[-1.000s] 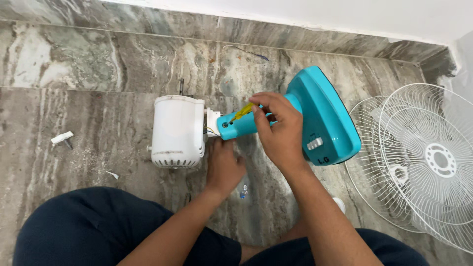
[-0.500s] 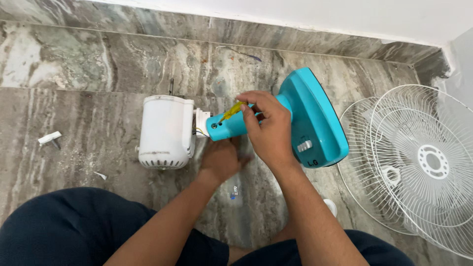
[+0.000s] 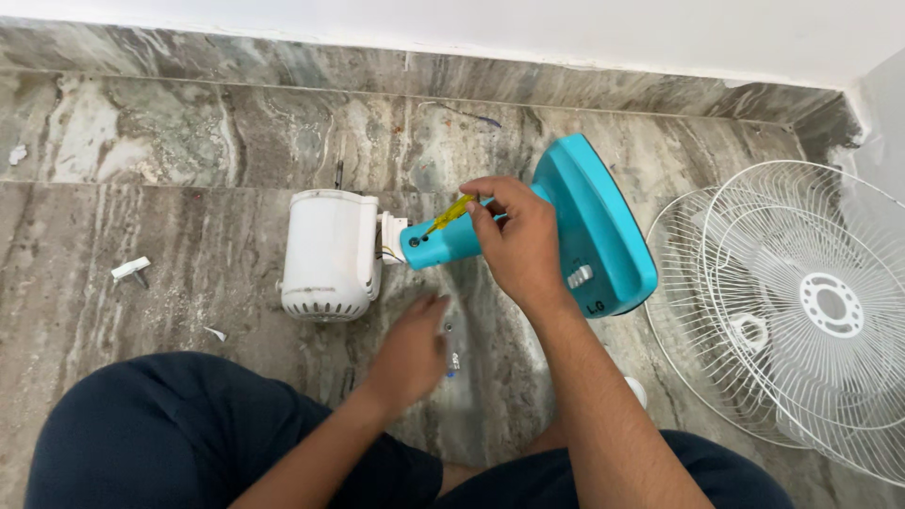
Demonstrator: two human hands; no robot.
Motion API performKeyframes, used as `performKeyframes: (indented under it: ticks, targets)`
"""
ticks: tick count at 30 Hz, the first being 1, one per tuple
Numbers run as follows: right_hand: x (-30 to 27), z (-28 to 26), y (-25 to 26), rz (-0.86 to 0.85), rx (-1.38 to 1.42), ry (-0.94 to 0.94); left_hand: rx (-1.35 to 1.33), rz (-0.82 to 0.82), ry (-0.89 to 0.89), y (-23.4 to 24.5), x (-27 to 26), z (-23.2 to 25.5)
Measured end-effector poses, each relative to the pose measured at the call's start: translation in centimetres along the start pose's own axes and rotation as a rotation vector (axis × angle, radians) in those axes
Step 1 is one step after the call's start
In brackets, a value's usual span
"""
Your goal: The person sits on the floor and disassembles a teal and white electric fan. They remove the rear motor housing cover, then use a yellow screwdriver to unscrew and remove a white plastic component from the fan's neck.
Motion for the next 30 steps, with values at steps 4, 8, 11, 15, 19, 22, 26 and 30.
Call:
performKeyframes:
  ticks: [4, 8, 11, 15, 19, 22, 26, 30]
  targets:
    - [0.3, 0.4, 0.1, -0.019, 0.036, -0.007, -0.02, -0.052, 0.173, 2.5, -1.1, -3.1]
    - [0.4, 0.3, 0.5, -0.001, 0.103, -0.024, -0.02, -0.073, 0.033, 2.3, 0.0, -1.8]
    - [0.4, 0.6, 1.5, 0.033, 0.101, -0.053, -0.033, -0.107, 0.002, 1.0, 0.9, -0.7]
    - [0.5, 1.0, 2.4, 0.054, 0.082, -0.1, 0.115, -0.196, 0.048, 0.0, 1.0, -0.4]
    - [1.0, 1.5, 2.3, 0.056, 0.081, -0.16, 0.24, -0.184, -0.007, -0.4, 1.0, 0.9]
    - [1.1, 0.9, 1.8, 0.059, 0.077, -0.067, 0.211, -0.155, -0.023, -0.2, 1.2, 1.1]
    - [0.8, 1.2, 1.1, 0.031, 0.084, -0.079, 0.212, -0.146, 0.027, 0.0, 1.3, 0.4]
    - [0.5, 1.0, 0.5, 0.028, 0.1, -0.061, 0.259, -0.14, 0.086, -0.3, 1.5, -0.9]
Point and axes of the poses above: each hand's wrist, its own x-axis towards the middle knuckle, its own y-axis out of the back of the hand, z = x × y, the point moved 8 cm from there along x, towards the middle knuckle, and after that the axes turned 2 degrees about y, right-handed, at the moved point
